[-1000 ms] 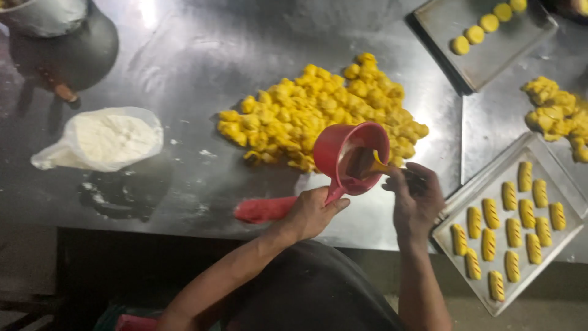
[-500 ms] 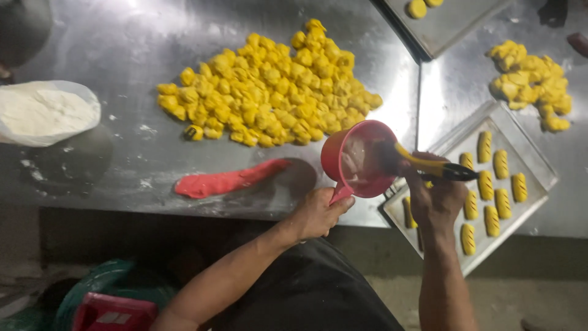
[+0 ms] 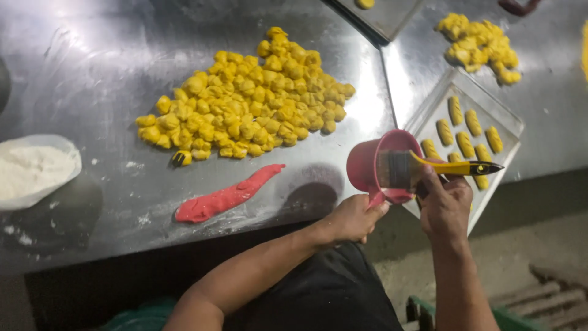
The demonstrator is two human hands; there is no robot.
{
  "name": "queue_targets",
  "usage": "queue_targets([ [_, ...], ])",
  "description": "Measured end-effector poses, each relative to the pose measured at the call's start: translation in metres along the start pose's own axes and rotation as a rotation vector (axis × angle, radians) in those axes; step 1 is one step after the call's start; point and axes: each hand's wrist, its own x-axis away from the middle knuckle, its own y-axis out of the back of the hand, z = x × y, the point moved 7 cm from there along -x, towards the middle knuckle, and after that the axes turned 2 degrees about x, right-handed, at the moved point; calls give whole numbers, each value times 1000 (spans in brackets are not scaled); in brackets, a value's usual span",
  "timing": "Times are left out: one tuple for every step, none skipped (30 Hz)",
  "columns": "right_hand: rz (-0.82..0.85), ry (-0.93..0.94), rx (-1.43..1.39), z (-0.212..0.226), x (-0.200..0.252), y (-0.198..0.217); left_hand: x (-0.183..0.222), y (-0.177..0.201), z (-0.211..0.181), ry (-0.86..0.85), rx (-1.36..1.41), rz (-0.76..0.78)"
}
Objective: The recorder prepares dough by shaping it, egg-washing the pieces, and placing them on trays in a commercial bakery setting.
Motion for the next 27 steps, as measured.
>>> queue_targets([
  [-22,5,-1,0,4,6,0,-3,2,0,-9,20],
  [-28,104,108,8,5,12,-2,-6,3,-7,56,42],
  [-35,201,218,16,7,18,-4,-11,3,-13,121,63],
  [-40,205,214,21,7,18,-2,-13,1,-14,114,66],
  [-40,451,584,42,12,12,-1,-15,-2,-18,153,70],
  [-44,698,955,58,18,1,-2,-17,-5,-24,187,73],
  [-53,703,949,63,16,3,-5,-21,-6,-27,176,75],
  [-34,860,1120,71,19,-2,-9,-27,-7,-39,149,67],
  [-11,1016,1291,75,22,-8,-14,-33,-7,-51,122,58],
  [8,1029,1282,70,18,-1,-20,-38,-11,-57,130,38],
  [58,913,1077,64,8,13,-26,-41,-13,-41,180,11],
  [113,790,874,56,-3,24,-31,-44,-15,-23,232,-21],
  [139,798,866,50,-12,36,-37,-48,-16,-29,243,-45],
  [151,447,461,30,-33,62,-42,-55,-19,-64,186,-20],
  [164,83,68,2,-49,81,-49,-63,-23,-98,128,5],
  [171,78,65,7,-55,85,-54,-71,-22,-94,131,-3],
  [190,117,152,15,-60,87,-60,-76,-23,-109,131,-39],
  [206,155,237,22,-64,91,-65,-82,-23,-121,130,-72],
  [208,148,234,24,-73,101,-68,-87,-24,-114,131,-76],
  [241,349,404,37,-77,105,-70,-92,-25,-112,108,-103],
  [276,551,572,49,-78,108,-72,-96,-26,-110,84,-131],
  [282,549,569,50,-86,118,-76,-102,-28,-107,86,-137],
  [252,622,715,53,-93,126,-80,-104,-29,-92,84,-177],
  [229,698,857,55,-101,130,-84,-105,-30,-76,84,-227],
  [243,699,850,58,-105,133,-89,-108,-32,-74,88,-241],
  [276,740,853,59,-105,134,-92,-112,-31,-54,68,-263],
  [310,782,854,59,-105,135,-95,-114,-29,-34,48,-285],
])
